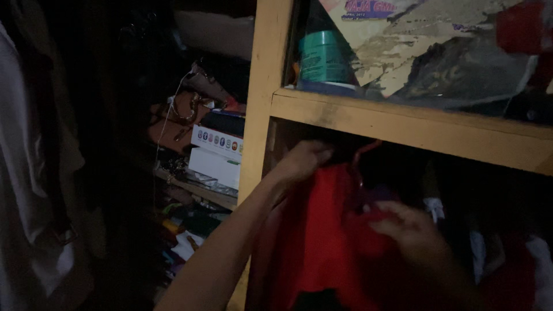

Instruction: The person removes a purple patterned shirt from a hanger, places it back in the wardrobe, then removes a red and black hoodie, adjusts it on the hanger, and returns it to the wardrobe.

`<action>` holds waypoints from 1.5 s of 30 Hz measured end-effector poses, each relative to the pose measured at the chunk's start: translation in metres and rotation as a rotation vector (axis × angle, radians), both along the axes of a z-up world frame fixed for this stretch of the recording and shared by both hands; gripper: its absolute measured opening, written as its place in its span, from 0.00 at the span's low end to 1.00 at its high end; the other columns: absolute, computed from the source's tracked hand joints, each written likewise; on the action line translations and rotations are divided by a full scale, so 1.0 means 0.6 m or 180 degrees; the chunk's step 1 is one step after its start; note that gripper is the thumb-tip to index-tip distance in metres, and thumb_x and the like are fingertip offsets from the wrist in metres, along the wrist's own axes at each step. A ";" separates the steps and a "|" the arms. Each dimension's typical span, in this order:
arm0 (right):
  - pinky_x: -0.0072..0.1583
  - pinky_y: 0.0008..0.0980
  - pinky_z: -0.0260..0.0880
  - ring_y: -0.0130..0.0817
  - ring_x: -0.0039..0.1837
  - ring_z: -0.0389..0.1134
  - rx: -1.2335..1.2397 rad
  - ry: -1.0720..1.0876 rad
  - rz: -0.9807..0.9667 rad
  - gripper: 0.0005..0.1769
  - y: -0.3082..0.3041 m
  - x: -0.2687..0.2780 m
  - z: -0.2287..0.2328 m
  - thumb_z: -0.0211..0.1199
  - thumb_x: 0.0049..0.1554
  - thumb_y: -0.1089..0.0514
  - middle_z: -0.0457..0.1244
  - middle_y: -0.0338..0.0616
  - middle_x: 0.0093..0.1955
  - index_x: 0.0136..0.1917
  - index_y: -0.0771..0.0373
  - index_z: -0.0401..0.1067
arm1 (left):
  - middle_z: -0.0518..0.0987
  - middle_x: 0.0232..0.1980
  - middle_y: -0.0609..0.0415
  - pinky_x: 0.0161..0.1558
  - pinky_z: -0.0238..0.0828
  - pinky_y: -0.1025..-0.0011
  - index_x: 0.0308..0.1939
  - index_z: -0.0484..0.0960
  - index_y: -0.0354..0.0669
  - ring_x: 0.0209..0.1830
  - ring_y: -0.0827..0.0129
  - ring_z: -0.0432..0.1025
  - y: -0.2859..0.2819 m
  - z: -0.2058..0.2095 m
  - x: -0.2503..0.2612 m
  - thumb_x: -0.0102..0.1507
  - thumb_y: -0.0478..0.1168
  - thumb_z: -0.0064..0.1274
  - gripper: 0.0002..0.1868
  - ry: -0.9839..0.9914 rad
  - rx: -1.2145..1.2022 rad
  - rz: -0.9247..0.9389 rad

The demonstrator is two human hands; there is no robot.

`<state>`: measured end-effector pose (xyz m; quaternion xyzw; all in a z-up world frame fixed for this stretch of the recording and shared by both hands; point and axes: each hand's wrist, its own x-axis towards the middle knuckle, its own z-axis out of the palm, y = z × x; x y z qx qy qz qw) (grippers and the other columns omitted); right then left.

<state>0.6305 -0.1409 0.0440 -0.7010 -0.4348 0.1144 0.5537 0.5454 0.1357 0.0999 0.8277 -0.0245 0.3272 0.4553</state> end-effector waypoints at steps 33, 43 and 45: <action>0.62 0.43 0.69 0.45 0.57 0.70 0.1826 0.0867 0.0406 0.26 0.156 0.124 -0.142 0.65 0.55 0.59 0.68 0.52 0.59 0.66 0.70 0.72 | 0.83 0.41 0.30 0.38 0.77 0.60 0.41 0.82 0.22 0.35 0.54 0.79 -0.036 -0.025 0.117 0.65 0.30 0.44 0.12 -0.0108 0.0411 0.0979; 0.72 0.45 0.58 0.55 0.74 0.59 -0.0040 -0.0370 -0.1861 0.33 0.241 0.103 -0.059 0.61 0.59 0.49 0.59 0.59 0.73 0.73 0.66 0.62 | 0.78 0.60 0.38 0.61 0.66 0.57 0.56 0.79 0.36 0.60 0.49 0.71 -0.009 -0.003 0.271 0.58 0.43 0.54 0.24 -0.0426 0.3067 0.1159; 0.71 0.45 0.61 0.56 0.72 0.62 0.0323 -0.0959 -0.1892 0.32 0.265 0.140 -0.067 0.60 0.59 0.52 0.61 0.63 0.70 0.72 0.69 0.65 | 0.78 0.61 0.40 0.63 0.65 0.56 0.56 0.80 0.38 0.62 0.49 0.71 0.004 -0.001 0.292 0.58 0.45 0.55 0.24 -0.0470 0.3630 0.1351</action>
